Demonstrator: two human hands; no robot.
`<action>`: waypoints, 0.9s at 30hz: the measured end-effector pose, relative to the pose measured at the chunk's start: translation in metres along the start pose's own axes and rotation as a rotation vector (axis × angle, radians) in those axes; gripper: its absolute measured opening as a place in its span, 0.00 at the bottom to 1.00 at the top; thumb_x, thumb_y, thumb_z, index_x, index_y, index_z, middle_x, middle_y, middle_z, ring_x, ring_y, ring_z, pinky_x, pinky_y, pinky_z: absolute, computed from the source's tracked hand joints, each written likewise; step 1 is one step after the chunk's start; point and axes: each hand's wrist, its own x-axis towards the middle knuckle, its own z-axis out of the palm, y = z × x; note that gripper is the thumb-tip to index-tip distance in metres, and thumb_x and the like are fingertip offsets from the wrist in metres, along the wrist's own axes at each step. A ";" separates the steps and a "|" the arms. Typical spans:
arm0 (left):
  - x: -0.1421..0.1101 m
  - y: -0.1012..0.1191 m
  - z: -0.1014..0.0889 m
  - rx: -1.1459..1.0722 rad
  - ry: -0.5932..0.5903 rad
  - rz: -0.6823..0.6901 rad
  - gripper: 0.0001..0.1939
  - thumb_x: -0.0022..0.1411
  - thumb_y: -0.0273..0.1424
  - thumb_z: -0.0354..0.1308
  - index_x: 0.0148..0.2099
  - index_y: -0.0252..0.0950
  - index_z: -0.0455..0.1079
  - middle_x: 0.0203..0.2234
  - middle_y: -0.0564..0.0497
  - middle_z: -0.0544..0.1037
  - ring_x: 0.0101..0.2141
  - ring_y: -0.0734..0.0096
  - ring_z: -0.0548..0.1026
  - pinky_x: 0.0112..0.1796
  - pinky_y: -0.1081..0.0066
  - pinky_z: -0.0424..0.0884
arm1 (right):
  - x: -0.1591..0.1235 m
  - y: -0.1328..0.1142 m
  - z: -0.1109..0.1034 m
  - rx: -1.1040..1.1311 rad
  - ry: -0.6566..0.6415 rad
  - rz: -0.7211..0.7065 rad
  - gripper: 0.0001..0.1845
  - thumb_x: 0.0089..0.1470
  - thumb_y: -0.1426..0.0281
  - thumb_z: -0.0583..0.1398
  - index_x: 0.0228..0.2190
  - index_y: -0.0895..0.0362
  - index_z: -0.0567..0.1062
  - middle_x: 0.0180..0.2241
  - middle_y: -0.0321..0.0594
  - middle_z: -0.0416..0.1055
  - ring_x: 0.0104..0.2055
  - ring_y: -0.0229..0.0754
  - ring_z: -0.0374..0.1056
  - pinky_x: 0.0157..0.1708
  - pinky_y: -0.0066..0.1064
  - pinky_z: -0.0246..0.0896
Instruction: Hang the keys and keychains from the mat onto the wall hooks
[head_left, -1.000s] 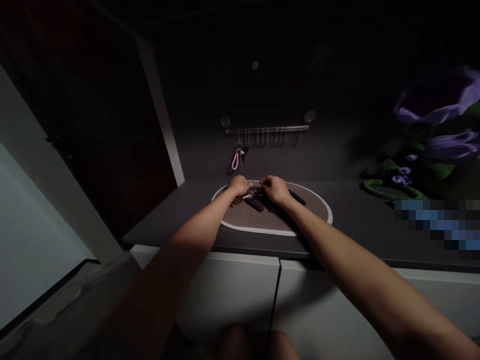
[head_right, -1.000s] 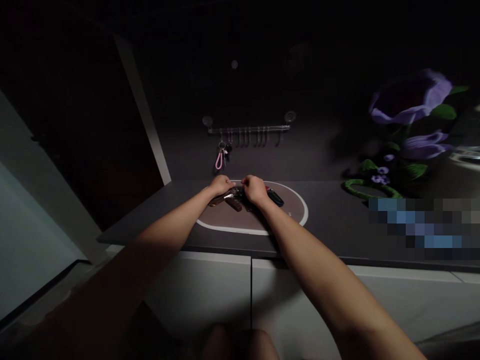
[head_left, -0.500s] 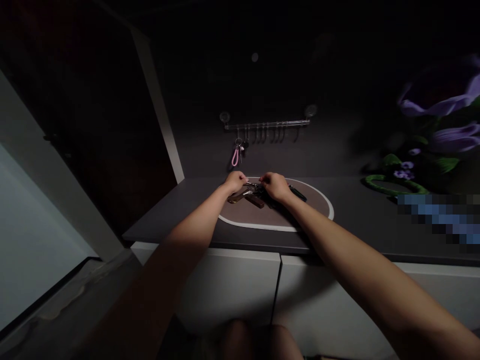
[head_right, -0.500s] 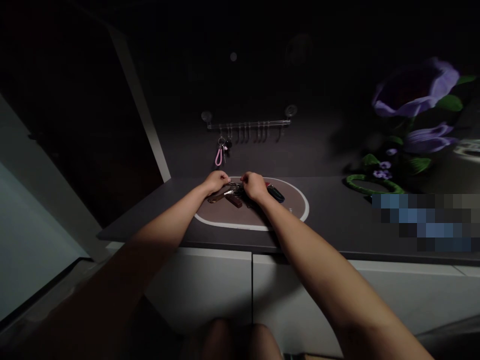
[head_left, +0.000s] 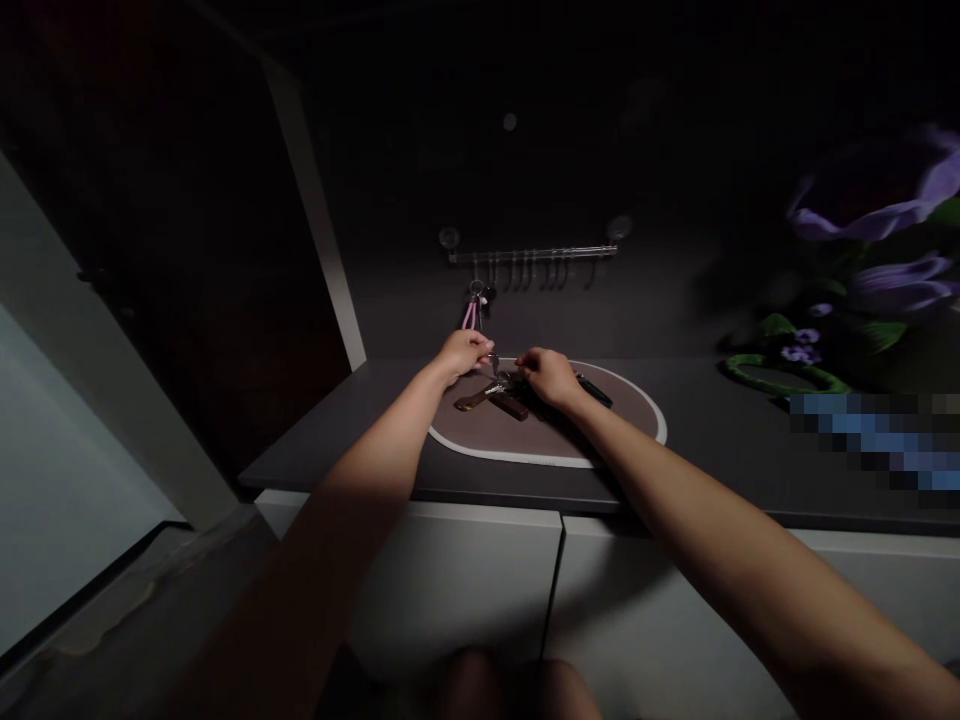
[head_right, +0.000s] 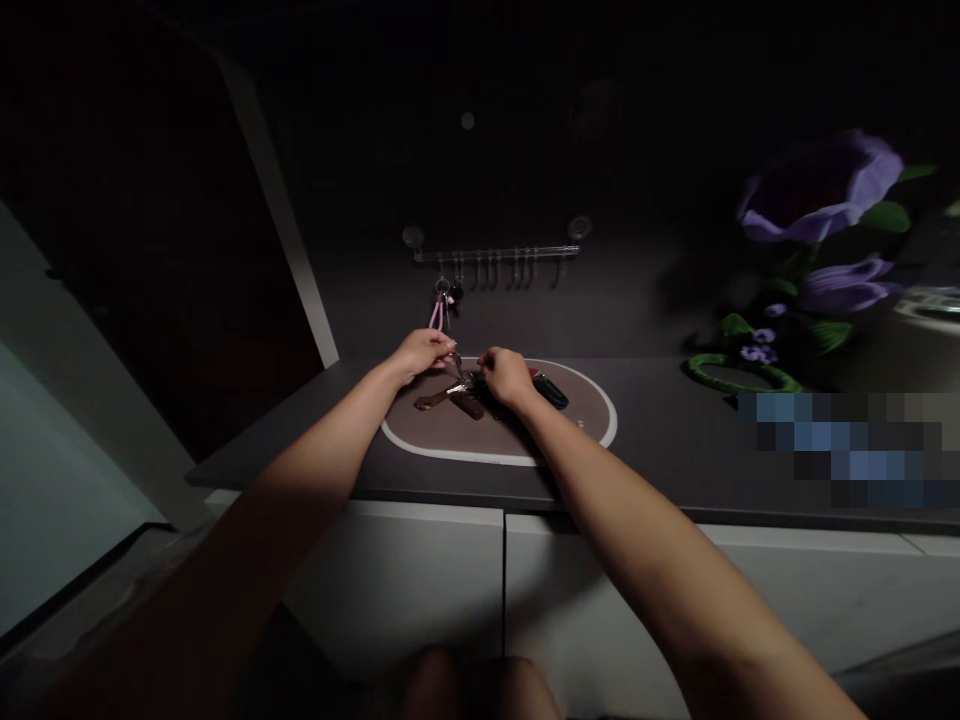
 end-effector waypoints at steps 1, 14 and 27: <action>0.000 0.001 -0.001 -0.015 0.000 0.000 0.07 0.57 0.22 0.53 0.27 0.30 0.65 0.17 0.55 0.68 0.19 0.84 0.67 0.23 0.81 0.63 | 0.000 0.000 0.000 0.014 0.008 -0.009 0.10 0.49 0.76 0.55 0.33 0.59 0.75 0.35 0.44 0.75 0.38 0.40 0.68 0.39 0.27 0.57; -0.010 0.018 -0.001 -0.187 -0.093 0.034 0.05 0.51 0.27 0.61 0.29 0.30 0.68 0.20 0.55 0.70 0.21 0.83 0.67 0.25 0.79 0.64 | 0.004 -0.005 0.003 0.601 0.100 -0.096 0.15 0.48 0.61 0.56 0.32 0.59 0.73 0.30 0.39 0.71 0.31 0.36 0.63 0.34 0.28 0.57; -0.013 0.020 0.000 -0.202 -0.166 0.075 0.11 0.47 0.33 0.64 0.30 0.30 0.70 0.21 0.53 0.71 0.21 0.84 0.66 0.27 0.78 0.65 | -0.001 -0.014 -0.004 0.815 0.044 -0.023 0.17 0.41 0.58 0.61 0.27 0.60 0.71 0.24 0.34 0.66 0.26 0.32 0.59 0.29 0.26 0.57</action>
